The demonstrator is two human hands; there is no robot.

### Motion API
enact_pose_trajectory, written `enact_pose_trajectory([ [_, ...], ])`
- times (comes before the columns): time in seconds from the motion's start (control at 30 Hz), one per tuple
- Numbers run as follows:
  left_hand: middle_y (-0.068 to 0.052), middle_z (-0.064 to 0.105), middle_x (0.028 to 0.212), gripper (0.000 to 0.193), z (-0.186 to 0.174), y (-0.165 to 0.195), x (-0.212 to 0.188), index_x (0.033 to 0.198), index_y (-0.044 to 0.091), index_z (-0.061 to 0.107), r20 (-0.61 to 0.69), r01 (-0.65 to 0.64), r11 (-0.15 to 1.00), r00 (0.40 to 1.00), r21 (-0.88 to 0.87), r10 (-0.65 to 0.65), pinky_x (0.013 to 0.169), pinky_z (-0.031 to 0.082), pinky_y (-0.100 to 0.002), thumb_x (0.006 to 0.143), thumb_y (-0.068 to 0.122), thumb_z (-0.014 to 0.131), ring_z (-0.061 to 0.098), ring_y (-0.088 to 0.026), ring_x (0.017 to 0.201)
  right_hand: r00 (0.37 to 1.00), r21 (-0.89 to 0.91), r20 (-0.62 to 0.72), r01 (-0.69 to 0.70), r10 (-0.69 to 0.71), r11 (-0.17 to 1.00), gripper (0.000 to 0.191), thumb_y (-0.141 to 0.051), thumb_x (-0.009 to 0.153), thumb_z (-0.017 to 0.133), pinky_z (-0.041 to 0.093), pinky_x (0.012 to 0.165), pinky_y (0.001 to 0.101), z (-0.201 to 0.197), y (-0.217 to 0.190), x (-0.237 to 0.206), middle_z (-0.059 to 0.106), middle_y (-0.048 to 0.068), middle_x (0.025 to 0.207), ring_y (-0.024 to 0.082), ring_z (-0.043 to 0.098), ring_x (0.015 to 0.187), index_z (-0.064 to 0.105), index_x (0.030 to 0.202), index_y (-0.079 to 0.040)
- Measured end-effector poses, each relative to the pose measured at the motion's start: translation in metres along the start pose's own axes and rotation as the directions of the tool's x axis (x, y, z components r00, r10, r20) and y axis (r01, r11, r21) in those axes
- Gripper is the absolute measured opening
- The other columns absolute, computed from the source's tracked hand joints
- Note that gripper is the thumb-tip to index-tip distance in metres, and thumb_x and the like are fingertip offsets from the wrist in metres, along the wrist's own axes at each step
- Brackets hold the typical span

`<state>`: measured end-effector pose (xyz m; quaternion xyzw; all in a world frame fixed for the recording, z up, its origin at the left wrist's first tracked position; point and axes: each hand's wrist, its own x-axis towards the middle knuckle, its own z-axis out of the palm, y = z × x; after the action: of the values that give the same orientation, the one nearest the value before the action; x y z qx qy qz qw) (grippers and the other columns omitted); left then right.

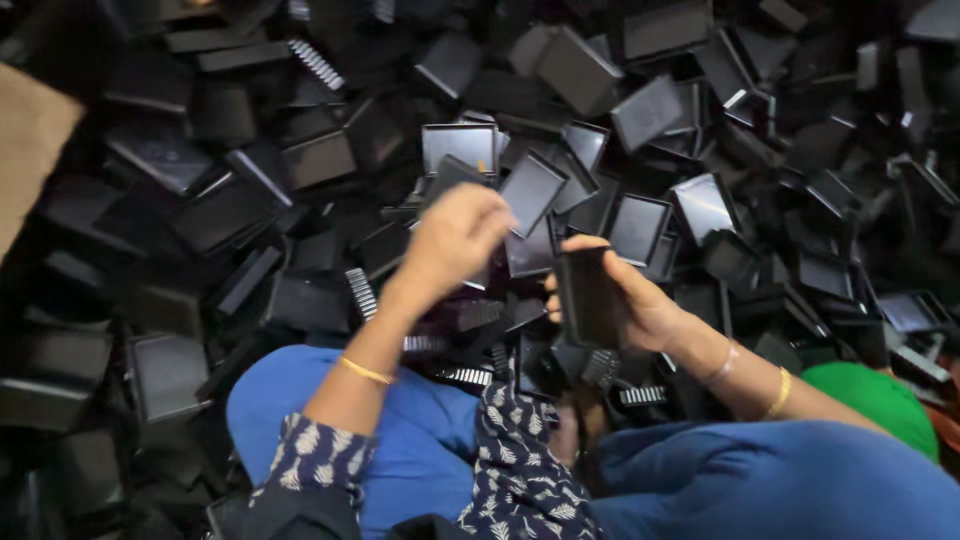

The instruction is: The person sits on the floor and repeatedly picks up small black plastic containers from a large pile, turns them over in their hands, and places them back down. The person handles the containers one at a time without using any tools.

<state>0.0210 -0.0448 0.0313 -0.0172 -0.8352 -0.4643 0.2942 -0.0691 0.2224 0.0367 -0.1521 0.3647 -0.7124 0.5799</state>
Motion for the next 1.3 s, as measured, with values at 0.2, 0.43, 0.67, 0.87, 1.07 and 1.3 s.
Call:
enact_pose_trajectory([
  [0.2,-0.025,0.062,0.127,0.046,-0.124,-0.09,-0.005,0.125,0.0,0.064,-0.378,0.53,0.419,0.838,0.737,-0.395,0.1,0.042,-0.061,0.081,0.013,0.071,0.055,-0.046,0.121,0.999,-0.1,-0.042,0.015,-0.019,0.995,0.055,-0.05,0.103,0.056,0.057,0.095,0.0492,-0.011,-0.001,-0.003,0.06,0.018,0.129,0.032,0.067,0.109,0.046,0.142,-0.013],
  [0.43,-0.033,0.044,0.144,0.09,-0.155,-0.14,-0.01,0.146,0.011,0.046,-0.593,0.646,-0.092,0.622,0.757,-0.512,0.102,0.016,-0.086,0.067,0.039,0.079,0.034,-0.058,0.136,0.996,-0.189,-0.09,-0.014,-0.003,0.982,0.058,-0.049,0.099,0.06,0.057,0.096,0.047,-0.01,0.0,-0.005,0.06,0.017,0.128,0.029,0.067,0.109,0.046,0.142,-0.012],
  [0.67,-0.028,0.043,0.141,0.085,-0.143,-0.106,-0.006,0.146,0.018,0.053,-0.54,0.57,-0.035,0.756,0.821,-0.37,0.096,0.034,-0.069,0.069,0.037,0.083,0.041,-0.052,0.125,0.986,-0.273,-0.107,0.092,-0.125,0.958,0.058,-0.041,0.097,0.068,0.052,0.102,0.0446,-0.005,-0.008,-0.011,0.058,0.015,0.136,0.029,0.063,0.121,0.046,0.143,-0.013],
  [0.87,-0.01,0.041,0.141,0.08,-0.107,-0.029,0.009,0.143,0.012,0.047,-0.377,0.215,0.974,0.899,-0.068,-0.225,0.112,0.042,-0.042,0.073,0.028,0.082,0.046,-0.029,0.129,0.958,-0.364,-0.013,0.263,-0.287,0.894,0.059,-0.013,0.096,0.075,0.044,0.118,0.0412,-0.005,-0.006,-0.008,0.051,0.012,0.15,0.026,0.047,0.145,0.043,0.146,-0.013],
  [1.07,-0.008,0.055,0.121,0.056,0.016,0.032,-0.015,0.118,0.006,0.058,-0.051,-0.033,0.917,0.999,-0.397,0.014,0.109,0.045,-0.034,0.067,0.019,0.076,0.057,-0.023,0.117,0.917,-0.475,-0.032,0.337,-0.399,0.813,0.085,0.007,0.083,0.078,0.052,0.097,0.033,-0.001,-0.005,-0.003,0.043,0.01,0.152,0.02,0.043,0.143,0.033,0.151,-0.016],
  [1.3,-0.012,0.053,0.122,0.057,0.045,0.042,-0.026,0.116,0.008,0.058,0.033,0.027,0.953,0.999,-0.301,-0.018,0.111,0.041,-0.038,0.067,0.021,0.085,0.051,-0.028,0.12,0.882,-0.476,-0.08,0.375,-0.464,0.796,0.095,0.009,0.079,0.08,0.053,0.101,0.0295,-0.004,-0.001,-0.007,0.042,0.009,0.149,0.02,0.05,0.133,0.03,0.155,-0.019],
])
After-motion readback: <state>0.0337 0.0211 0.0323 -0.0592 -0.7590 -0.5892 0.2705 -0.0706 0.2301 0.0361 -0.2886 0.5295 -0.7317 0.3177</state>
